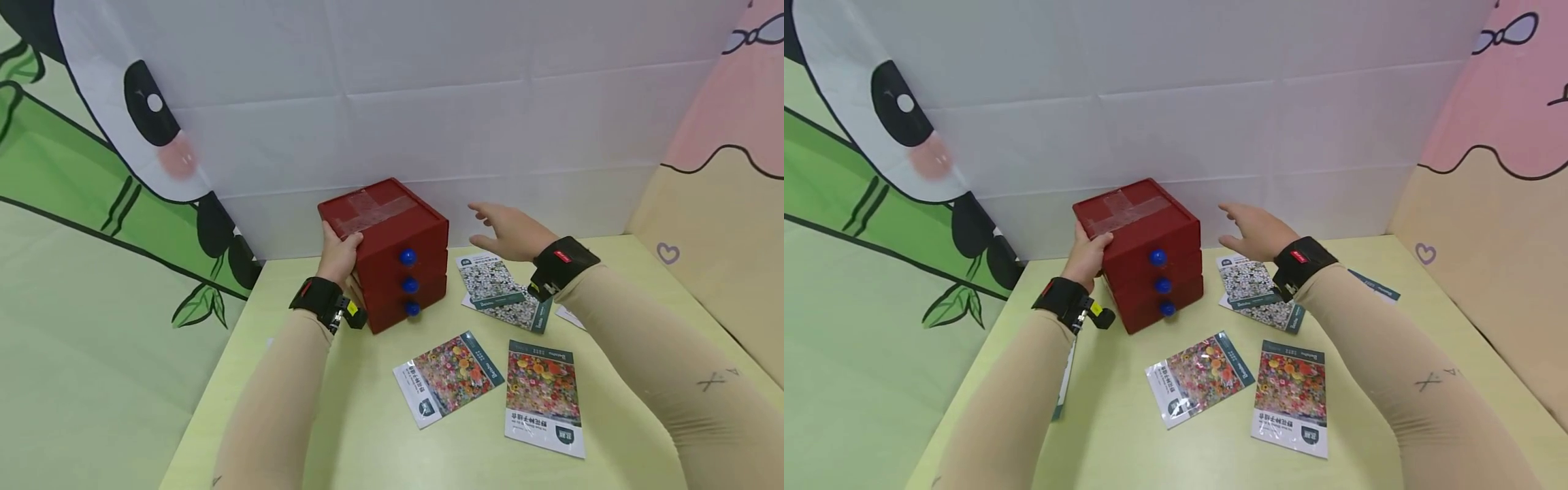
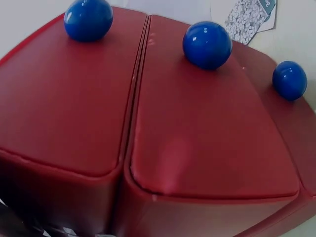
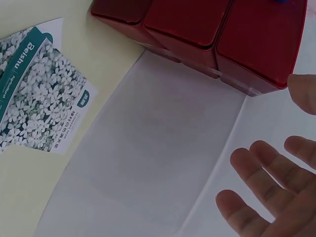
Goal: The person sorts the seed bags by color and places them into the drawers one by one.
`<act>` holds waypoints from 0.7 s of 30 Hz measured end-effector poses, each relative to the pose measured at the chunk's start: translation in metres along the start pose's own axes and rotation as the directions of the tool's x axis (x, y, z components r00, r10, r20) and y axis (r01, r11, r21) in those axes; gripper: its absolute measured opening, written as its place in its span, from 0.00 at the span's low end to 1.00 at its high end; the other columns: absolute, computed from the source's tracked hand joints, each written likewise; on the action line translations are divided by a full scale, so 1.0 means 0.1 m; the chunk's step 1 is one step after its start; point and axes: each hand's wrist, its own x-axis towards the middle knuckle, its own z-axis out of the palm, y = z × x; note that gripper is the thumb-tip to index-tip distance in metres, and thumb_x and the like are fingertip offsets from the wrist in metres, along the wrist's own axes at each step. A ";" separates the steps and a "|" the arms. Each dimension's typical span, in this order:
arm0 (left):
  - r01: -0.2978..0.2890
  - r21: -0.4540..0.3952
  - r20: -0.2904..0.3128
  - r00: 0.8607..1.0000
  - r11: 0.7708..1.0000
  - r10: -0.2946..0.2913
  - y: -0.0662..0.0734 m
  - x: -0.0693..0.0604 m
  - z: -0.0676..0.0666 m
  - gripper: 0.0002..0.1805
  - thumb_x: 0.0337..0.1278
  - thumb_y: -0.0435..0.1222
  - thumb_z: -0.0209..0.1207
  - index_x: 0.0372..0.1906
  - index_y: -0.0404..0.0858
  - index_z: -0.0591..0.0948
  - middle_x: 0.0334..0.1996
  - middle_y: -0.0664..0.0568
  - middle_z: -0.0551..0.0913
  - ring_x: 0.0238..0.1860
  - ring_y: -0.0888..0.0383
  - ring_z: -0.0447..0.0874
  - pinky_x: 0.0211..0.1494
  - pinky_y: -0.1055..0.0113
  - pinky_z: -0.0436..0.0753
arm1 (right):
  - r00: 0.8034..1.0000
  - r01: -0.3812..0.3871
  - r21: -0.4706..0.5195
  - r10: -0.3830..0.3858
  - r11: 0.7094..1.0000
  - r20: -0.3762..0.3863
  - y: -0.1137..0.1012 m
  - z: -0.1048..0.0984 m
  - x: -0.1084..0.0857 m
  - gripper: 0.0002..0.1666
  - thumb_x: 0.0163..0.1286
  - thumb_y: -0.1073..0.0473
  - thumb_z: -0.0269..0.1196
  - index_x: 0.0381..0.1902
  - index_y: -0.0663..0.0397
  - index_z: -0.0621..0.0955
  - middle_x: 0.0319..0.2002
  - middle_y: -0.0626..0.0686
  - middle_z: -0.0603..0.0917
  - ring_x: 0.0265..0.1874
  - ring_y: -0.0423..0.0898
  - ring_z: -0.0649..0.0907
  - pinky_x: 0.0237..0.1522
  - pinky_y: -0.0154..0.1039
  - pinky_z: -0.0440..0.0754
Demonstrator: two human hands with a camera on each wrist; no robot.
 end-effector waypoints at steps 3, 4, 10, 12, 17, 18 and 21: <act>0.002 0.027 0.029 1.000 1.000 -0.003 0.02 0.02 0.01 0.48 0.70 0.41 0.50 0.75 0.49 0.25 0.77 0.49 0.36 0.73 0.51 0.46 0.72 0.58 0.54 | 1.000 0.009 -0.003 -0.009 1.000 -0.002 -0.01 -0.01 0.02 0.39 0.71 0.54 0.59 0.73 0.58 0.59 0.63 0.64 0.72 0.59 0.59 0.75 0.60 0.56 0.71; 0.001 0.041 0.034 0.999 0.999 -0.003 0.02 0.03 0.02 0.48 0.70 0.41 0.50 0.75 0.49 0.26 0.77 0.49 0.38 0.73 0.51 0.47 0.72 0.57 0.55 | 1.000 0.011 -0.003 -0.011 1.000 -0.002 -0.02 -0.02 0.03 0.38 0.72 0.54 0.58 0.73 0.58 0.59 0.63 0.64 0.71 0.59 0.59 0.75 0.60 0.56 0.71; -0.014 0.064 0.086 0.996 0.998 0.008 0.10 0.09 0.02 0.42 0.70 0.40 0.51 0.77 0.52 0.38 0.71 0.46 0.56 0.67 0.46 0.61 0.66 0.50 0.65 | 1.000 0.016 -0.015 -0.017 1.000 -0.020 -0.10 -0.06 0.20 0.32 0.75 0.53 0.54 0.72 0.56 0.62 0.66 0.61 0.69 0.60 0.59 0.75 0.61 0.55 0.71; 0.007 0.046 0.138 0.990 0.999 -0.014 0.17 0.08 0.02 0.39 0.71 0.38 0.49 0.77 0.51 0.43 0.68 0.43 0.60 0.63 0.43 0.65 0.61 0.47 0.69 | 0.999 0.022 -0.030 -0.023 0.999 -0.033 -0.14 -0.06 0.28 0.30 0.76 0.52 0.52 0.71 0.56 0.64 0.66 0.60 0.69 0.60 0.58 0.74 0.61 0.54 0.70; 0.082 0.020 0.221 0.972 0.996 -0.084 0.34 0.01 0.07 0.31 0.72 0.34 0.46 0.75 0.47 0.51 0.64 0.41 0.63 0.61 0.40 0.66 0.60 0.44 0.70 | 0.997 0.036 -0.046 -0.039 0.998 -0.066 -0.23 0.01 0.46 0.29 0.76 0.50 0.51 0.69 0.57 0.67 0.63 0.59 0.72 0.63 0.56 0.71 0.64 0.53 0.67; 0.090 0.015 0.224 0.970 0.996 -0.091 0.35 0.00 0.08 0.31 0.72 0.34 0.46 0.75 0.48 0.51 0.65 0.41 0.63 0.62 0.41 0.65 0.61 0.43 0.69 | 0.997 0.035 -0.042 -0.038 0.999 -0.070 -0.25 0.03 0.48 0.30 0.75 0.50 0.52 0.69 0.58 0.67 0.63 0.60 0.73 0.63 0.56 0.70 0.64 0.54 0.67; 0.104 0.011 0.214 0.971 0.994 -0.104 0.34 0.02 0.13 0.32 0.73 0.34 0.45 0.76 0.49 0.50 0.66 0.42 0.62 0.63 0.41 0.63 0.64 0.43 0.65 | 0.997 0.019 -0.013 -0.020 1.000 -0.069 -0.28 0.07 0.53 0.31 0.75 0.49 0.52 0.69 0.60 0.67 0.63 0.60 0.72 0.64 0.57 0.70 0.65 0.54 0.65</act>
